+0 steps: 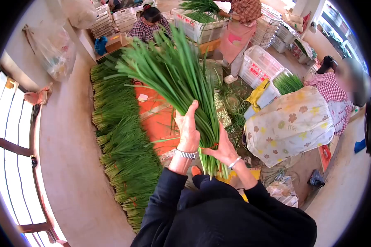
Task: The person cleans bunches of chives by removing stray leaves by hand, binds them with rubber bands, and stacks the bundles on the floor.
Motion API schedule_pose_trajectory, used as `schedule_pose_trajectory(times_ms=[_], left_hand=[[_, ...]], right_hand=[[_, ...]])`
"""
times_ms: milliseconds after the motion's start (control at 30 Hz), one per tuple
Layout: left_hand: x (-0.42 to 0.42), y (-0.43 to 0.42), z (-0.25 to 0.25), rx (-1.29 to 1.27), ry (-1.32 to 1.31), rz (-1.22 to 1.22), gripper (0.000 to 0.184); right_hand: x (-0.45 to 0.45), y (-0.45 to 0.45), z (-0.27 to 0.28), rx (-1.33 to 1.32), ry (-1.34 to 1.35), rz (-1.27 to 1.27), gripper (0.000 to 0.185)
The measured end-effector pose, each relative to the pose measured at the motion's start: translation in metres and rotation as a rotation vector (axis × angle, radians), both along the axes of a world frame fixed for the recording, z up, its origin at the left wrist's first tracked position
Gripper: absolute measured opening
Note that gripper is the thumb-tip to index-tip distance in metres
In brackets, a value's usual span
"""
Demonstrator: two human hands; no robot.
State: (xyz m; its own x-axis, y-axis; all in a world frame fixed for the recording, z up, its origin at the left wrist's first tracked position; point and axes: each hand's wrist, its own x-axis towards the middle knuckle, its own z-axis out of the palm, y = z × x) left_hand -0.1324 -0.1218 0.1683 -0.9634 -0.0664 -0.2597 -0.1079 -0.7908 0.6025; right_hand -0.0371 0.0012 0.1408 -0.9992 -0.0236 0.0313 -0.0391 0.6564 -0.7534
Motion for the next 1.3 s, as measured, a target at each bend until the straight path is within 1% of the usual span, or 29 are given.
schedule_pose_trajectory(times_ms=[67,100,133,167,200,233,267,300,367,400,433,467,533,567,600,667,700,767,800,833,900,933,1000,1033,1067,1133,1167,1267,1300], left_hand=[[-0.002,0.012,0.005,-0.063,0.061,0.009,0.044],[-0.002,0.014,0.012,-0.103,0.106,-0.060,0.046],[-0.002,0.015,0.021,-0.145,0.149,-0.127,0.049],[0.000,0.013,0.033,-0.263,0.246,-0.187,0.056],[0.002,0.014,0.042,-0.382,0.331,-0.166,0.065],[0.002,0.013,0.038,-0.614,0.374,-0.062,0.070],[0.006,0.008,0.035,-0.706,0.435,-0.035,0.069],[0.010,0.001,0.035,-0.797,0.494,-0.002,0.069],[0.039,-0.046,0.059,-0.695,0.496,-0.291,0.052],[0.054,-0.073,0.061,-0.636,0.414,-0.532,0.043],[0.065,-0.098,0.045,-0.420,0.445,-0.653,0.037],[0.074,-0.115,0.025,-0.198,0.466,-0.767,0.035],[0.086,-0.123,0.000,-0.308,0.398,-0.785,0.036],[0.085,-0.119,-0.014,-0.471,0.300,-0.786,0.036],[0.085,-0.109,-0.037,-0.472,0.205,-0.771,0.044],[0.081,-0.080,-0.061,-0.326,0.103,-0.768,0.055],[0.073,-0.067,-0.073,-0.206,0.119,-0.762,0.058],[0.048,-0.038,-0.083,0.044,0.141,-0.732,0.062],[0.033,-0.026,-0.083,0.172,0.145,-0.708,0.064],[0.020,-0.018,-0.081,0.177,0.134,-0.703,0.064],[0.000,-0.008,-0.078,0.489,-0.026,-0.554,0.066],[-0.005,-0.008,-0.078,0.537,-0.015,-0.520,0.063],[-0.007,-0.006,-0.076,0.624,-0.072,-0.444,0.056],[-0.008,-0.007,-0.079,0.622,-0.083,-0.436,0.056],[-0.009,-0.008,-0.083,0.640,-0.077,-0.381,0.051],[-0.011,-0.008,-0.084,0.672,-0.085,-0.304,0.038],[-0.012,-0.009,-0.085,0.631,-0.071,-0.288,0.037],[-0.006,-0.012,-0.084,0.514,-0.058,-0.251,0.036],[-0.002,-0.014,-0.081,0.478,-0.045,-0.245,0.036]], right_hand=[[-0.016,0.001,-0.008,-0.214,0.028,-0.007,0.105],[-0.022,0.008,-0.022,-0.214,0.018,-0.008,0.105],[-0.029,0.015,-0.041,-0.337,0.018,0.004,0.099],[-0.033,0.021,-0.054,-0.463,0.015,0.013,0.093],[-0.036,0.023,-0.058,-0.747,-0.113,-0.007,0.078],[-0.038,0.027,-0.055,-0.866,-0.201,-0.022,0.071],[-0.041,0.033,-0.050,-0.982,-0.285,-0.039,0.064],[-0.045,0.038,-0.043,-1.085,-0.310,0.029,0.055],[-0.050,0.054,-0.040,-1.189,-0.494,-0.011,0.062],[-0.051,0.064,-0.039,-1.232,-0.587,-0.034,0.066],[-0.052,0.074,-0.042,-1.161,-0.599,-0.079,0.076],[-0.053,0.082,-0.050,-1.205,-0.606,-0.013,0.081],[-0.054,0.093,-0.059,-1.266,-0.673,0.209,0.088],[-0.053,0.095,-0.063,-1.182,-0.671,0.149,0.091],[-0.048,0.085,-0.047,-1.151,-0.651,0.065,0.088],[-0.056,0.090,-0.073,-1.167,-0.623,0.038,0.082],[-0.059,0.087,-0.073,-1.166,-0.634,0.037,0.082],[-0.065,0.075,-0.071,-1.469,-0.757,0.354,0.072],[-0.065,0.069,-0.073,-1.471,-0.770,0.348,0.072],[-0.064,0.064,-0.075,-1.545,-0.741,0.272,0.068],[-0.065,0.061,-0.076,-1.566,-0.737,0.231,0.064],[-0.065,0.059,-0.076,-1.577,-0.734,0.210,0.062],[-0.072,0.070,-0.065,-1.390,-0.948,0.172,0.064],[-0.072,0.074,-0.038,-1.072,-0.921,0.031,0.066],[-0.073,0.070,-0.010,-0.895,-0.868,0.020,0.063],[-0.081,0.081,0.000,-0.550,-0.485,0.216,0.060],[-0.079,0.086,0.017,-0.504,-0.533,0.164,0.049],[-0.087,0.086,0.014,-0.386,-0.070,0.023,0.029],[-0.085,0.075,0.026,-0.372,0.030,0.009,0.018]])
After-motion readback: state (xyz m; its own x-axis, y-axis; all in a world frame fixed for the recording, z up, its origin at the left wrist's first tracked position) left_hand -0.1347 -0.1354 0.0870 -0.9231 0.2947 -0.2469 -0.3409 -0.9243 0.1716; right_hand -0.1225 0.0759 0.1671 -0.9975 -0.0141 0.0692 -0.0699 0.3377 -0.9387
